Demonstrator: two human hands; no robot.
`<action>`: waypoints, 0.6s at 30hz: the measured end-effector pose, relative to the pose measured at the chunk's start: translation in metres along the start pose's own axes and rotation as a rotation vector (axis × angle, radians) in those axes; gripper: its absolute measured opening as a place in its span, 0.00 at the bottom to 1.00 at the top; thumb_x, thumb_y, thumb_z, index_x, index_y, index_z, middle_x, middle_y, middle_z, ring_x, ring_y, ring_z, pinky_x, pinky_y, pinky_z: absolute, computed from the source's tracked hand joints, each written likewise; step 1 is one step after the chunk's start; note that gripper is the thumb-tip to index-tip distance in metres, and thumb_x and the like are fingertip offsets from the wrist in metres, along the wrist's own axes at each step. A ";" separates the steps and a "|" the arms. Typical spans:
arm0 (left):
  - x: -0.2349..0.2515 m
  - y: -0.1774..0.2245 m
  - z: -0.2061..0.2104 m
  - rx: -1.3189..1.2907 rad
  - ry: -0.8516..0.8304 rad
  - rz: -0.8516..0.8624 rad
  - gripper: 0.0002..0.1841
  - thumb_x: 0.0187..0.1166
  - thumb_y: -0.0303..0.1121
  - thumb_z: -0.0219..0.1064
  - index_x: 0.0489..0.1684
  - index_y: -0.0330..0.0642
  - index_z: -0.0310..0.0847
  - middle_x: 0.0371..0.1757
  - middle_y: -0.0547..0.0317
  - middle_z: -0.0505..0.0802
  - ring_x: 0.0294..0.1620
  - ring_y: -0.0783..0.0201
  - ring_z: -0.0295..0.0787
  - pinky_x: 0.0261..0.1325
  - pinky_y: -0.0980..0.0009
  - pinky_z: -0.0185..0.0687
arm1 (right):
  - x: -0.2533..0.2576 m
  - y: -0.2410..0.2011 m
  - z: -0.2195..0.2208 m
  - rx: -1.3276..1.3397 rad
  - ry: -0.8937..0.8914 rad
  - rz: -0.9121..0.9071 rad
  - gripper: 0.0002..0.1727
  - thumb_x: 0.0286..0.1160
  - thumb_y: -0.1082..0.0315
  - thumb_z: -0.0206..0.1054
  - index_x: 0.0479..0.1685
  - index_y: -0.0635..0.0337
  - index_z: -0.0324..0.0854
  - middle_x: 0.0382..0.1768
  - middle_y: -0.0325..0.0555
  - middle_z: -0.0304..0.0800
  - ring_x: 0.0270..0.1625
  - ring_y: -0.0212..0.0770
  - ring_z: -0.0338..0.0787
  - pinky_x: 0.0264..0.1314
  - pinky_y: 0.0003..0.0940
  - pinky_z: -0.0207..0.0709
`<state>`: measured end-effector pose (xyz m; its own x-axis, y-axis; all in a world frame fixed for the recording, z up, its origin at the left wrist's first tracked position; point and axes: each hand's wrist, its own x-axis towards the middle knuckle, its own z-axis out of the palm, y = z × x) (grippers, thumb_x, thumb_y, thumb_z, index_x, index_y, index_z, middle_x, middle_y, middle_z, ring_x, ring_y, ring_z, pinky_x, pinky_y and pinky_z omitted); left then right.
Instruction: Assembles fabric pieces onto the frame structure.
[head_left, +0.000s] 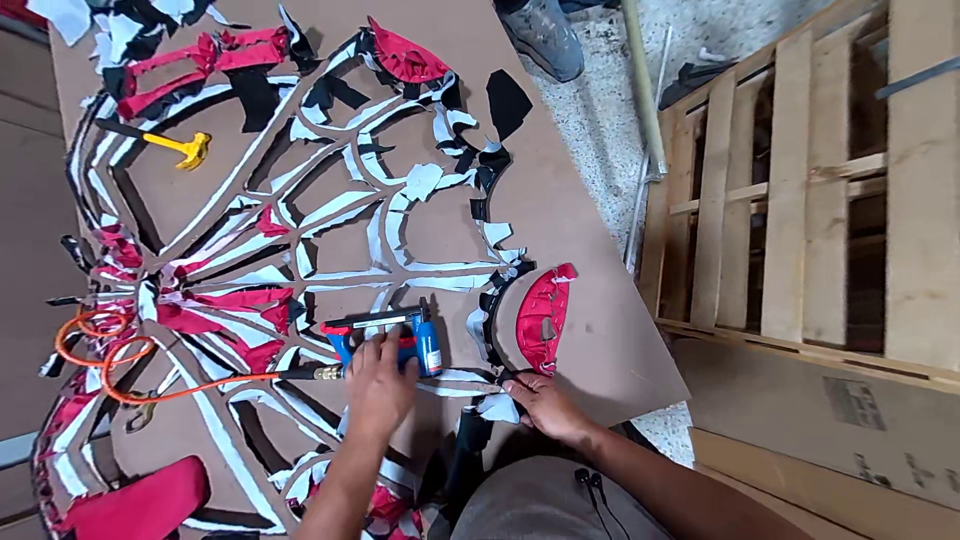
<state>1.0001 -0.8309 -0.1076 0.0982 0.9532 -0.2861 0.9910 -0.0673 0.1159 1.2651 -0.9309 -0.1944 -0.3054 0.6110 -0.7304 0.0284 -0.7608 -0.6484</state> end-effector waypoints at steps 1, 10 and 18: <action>0.008 -0.018 -0.003 0.069 -0.076 0.034 0.36 0.77 0.52 0.71 0.83 0.44 0.73 0.74 0.35 0.83 0.77 0.34 0.76 0.79 0.34 0.68 | 0.001 0.000 0.000 0.013 -0.006 0.002 0.21 0.88 0.48 0.60 0.56 0.57 0.85 0.37 0.43 0.88 0.30 0.36 0.86 0.35 0.35 0.83; 0.018 -0.014 -0.045 0.161 -0.520 0.142 0.48 0.69 0.52 0.78 0.93 0.53 0.59 0.76 0.42 0.84 0.74 0.40 0.83 0.75 0.40 0.77 | 0.002 0.004 0.000 0.114 -0.064 -0.051 0.18 0.86 0.50 0.63 0.56 0.56 0.85 0.34 0.40 0.88 0.27 0.33 0.82 0.30 0.31 0.79; -0.070 0.061 -0.039 -0.309 -0.324 0.137 0.20 0.71 0.52 0.69 0.37 0.42 0.92 0.30 0.58 0.95 0.31 0.64 0.93 0.39 0.56 0.91 | 0.002 0.004 -0.003 0.120 -0.094 -0.053 0.18 0.85 0.51 0.64 0.55 0.57 0.85 0.35 0.42 0.89 0.29 0.34 0.85 0.35 0.34 0.82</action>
<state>1.0502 -0.8904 -0.0429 0.2981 0.7973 -0.5248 0.8982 -0.0482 0.4369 1.2673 -0.9318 -0.1992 -0.3912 0.6324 -0.6686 -0.1028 -0.7520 -0.6511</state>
